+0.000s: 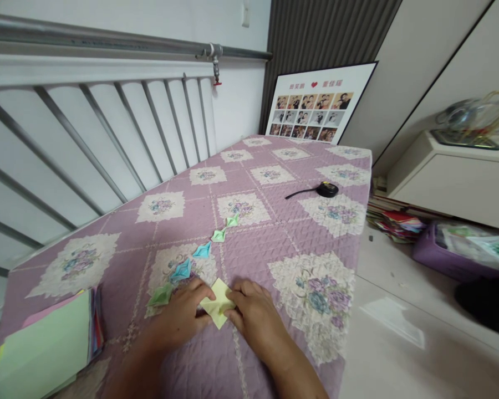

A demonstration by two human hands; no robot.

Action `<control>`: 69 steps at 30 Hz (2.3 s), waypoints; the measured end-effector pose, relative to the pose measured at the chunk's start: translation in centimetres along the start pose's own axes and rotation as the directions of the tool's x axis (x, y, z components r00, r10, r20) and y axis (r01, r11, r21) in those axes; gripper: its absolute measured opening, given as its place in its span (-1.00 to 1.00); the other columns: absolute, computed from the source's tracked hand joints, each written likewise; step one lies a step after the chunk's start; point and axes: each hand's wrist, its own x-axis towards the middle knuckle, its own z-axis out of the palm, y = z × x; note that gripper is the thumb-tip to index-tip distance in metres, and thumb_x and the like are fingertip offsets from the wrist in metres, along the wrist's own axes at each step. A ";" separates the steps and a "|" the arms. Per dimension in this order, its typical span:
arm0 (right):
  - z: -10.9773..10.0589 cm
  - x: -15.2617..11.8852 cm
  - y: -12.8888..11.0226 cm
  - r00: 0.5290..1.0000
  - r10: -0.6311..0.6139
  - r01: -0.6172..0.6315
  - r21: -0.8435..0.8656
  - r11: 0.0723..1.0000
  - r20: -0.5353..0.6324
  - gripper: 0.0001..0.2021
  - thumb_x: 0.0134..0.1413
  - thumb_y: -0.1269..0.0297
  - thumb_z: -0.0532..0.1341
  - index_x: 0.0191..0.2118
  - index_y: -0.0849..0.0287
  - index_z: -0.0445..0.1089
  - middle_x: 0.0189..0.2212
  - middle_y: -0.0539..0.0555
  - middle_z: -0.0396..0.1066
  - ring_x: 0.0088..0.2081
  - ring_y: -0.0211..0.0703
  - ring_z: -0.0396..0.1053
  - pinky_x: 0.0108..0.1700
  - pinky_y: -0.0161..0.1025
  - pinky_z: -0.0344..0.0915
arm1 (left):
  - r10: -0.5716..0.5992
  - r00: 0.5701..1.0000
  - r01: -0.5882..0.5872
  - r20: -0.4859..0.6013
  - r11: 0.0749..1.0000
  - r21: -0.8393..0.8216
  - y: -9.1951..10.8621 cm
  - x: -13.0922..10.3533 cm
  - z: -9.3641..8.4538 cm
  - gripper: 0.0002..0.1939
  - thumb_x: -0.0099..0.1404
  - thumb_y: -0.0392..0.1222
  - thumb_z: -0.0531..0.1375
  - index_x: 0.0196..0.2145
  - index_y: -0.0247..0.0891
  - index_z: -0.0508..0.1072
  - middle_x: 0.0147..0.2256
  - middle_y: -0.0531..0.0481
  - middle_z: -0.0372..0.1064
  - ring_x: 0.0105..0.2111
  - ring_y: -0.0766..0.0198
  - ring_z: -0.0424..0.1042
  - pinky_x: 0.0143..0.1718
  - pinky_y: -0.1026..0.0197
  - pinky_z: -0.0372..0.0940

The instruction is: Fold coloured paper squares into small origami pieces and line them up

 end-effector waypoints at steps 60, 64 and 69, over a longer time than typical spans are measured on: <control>1.0 0.8 -3.0 0.914 0.403 -0.241 0.856 0.458 0.041 -0.69 0.03 0.06 0.20 -0.21 0.20 0.40 -0.38 0.03 0.47 -0.34 -0.15 0.38 -0.30 -0.24 0.31 | -0.289 0.957 0.137 -0.006 0.470 -0.872 0.2 1.6 3.2 -0.65 0.14 -0.02 0.21 -0.20 -0.33 0.48 -0.47 0.03 0.42 -0.49 0.29 0.35 -0.45 0.28 0.20; 1.0 0.8 -2.9 0.898 0.438 -0.212 0.822 0.529 -0.051 -0.69 0.05 0.10 0.18 -0.14 0.17 0.34 -0.31 0.06 0.47 -0.32 -0.14 0.39 -0.29 -0.24 0.33 | -0.272 0.957 0.167 0.096 0.254 -0.953 1.2 1.6 3.5 -0.56 0.11 0.03 0.24 -0.12 -0.31 0.42 -0.33 -0.04 0.47 -0.40 0.24 0.42 -0.39 0.24 0.28; 1.2 0.7 -2.7 0.888 0.445 -0.215 0.753 0.622 -0.114 -0.70 0.07 0.14 0.15 -0.10 0.16 0.29 -0.28 0.07 0.47 -0.30 -0.14 0.41 -0.26 -0.23 0.34 | -0.284 0.949 0.227 0.136 0.318 -0.921 2.0 1.4 3.1 -0.59 0.10 -0.13 0.25 -0.07 -0.24 0.39 -0.19 -0.06 0.46 -0.25 0.19 0.44 -0.32 0.24 0.32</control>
